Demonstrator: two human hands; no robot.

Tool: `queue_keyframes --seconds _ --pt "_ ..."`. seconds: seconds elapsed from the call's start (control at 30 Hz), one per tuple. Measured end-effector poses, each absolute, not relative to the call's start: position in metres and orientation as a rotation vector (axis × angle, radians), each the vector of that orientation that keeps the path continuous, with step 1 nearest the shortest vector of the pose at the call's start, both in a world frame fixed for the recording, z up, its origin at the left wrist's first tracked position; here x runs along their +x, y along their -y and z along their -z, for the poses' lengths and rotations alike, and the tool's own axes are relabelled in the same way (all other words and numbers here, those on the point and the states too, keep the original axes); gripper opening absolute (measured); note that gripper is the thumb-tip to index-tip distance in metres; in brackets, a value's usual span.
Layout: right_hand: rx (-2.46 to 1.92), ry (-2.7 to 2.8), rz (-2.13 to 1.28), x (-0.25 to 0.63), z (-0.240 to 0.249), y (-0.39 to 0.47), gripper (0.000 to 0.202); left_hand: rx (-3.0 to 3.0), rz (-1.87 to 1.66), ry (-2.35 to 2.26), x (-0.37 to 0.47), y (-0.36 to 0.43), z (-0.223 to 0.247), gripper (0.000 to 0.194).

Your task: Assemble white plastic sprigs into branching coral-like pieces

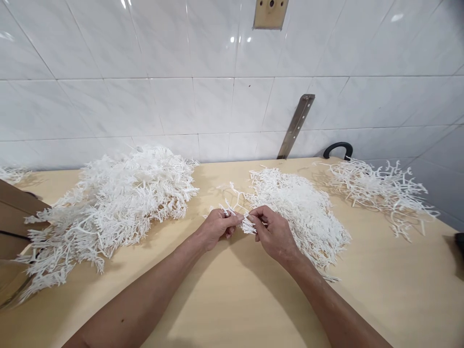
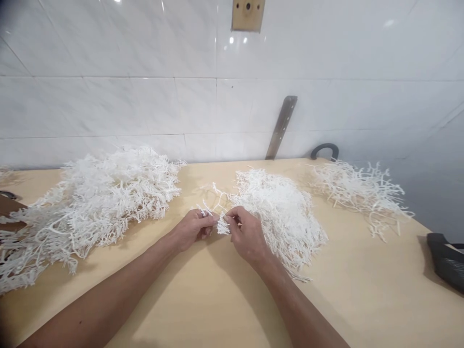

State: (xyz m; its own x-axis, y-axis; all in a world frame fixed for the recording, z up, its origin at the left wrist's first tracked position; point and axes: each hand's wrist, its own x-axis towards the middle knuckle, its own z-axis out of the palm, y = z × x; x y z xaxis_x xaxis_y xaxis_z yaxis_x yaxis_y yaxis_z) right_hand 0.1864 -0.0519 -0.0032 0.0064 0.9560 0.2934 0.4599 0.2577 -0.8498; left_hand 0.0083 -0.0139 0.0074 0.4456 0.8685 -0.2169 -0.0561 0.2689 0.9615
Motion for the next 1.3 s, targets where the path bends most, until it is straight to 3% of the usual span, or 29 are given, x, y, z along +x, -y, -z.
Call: queue_keyframes --seconds 0.5,0.8,1.3 --pt "-1.336 1.689 -0.724 0.191 0.000 0.054 0.020 1.364 -0.686 -1.004 0.013 0.022 -0.015 0.019" --pt "-1.383 1.549 -1.029 0.195 -0.006 0.052 0.027 1.439 -0.758 -0.952 0.011 0.017 -0.004 0.029" --pt "-1.598 1.683 -0.831 0.192 -0.007 0.052 0.024 1.528 -0.738 -0.944 0.015 0.020 0.001 0.030"
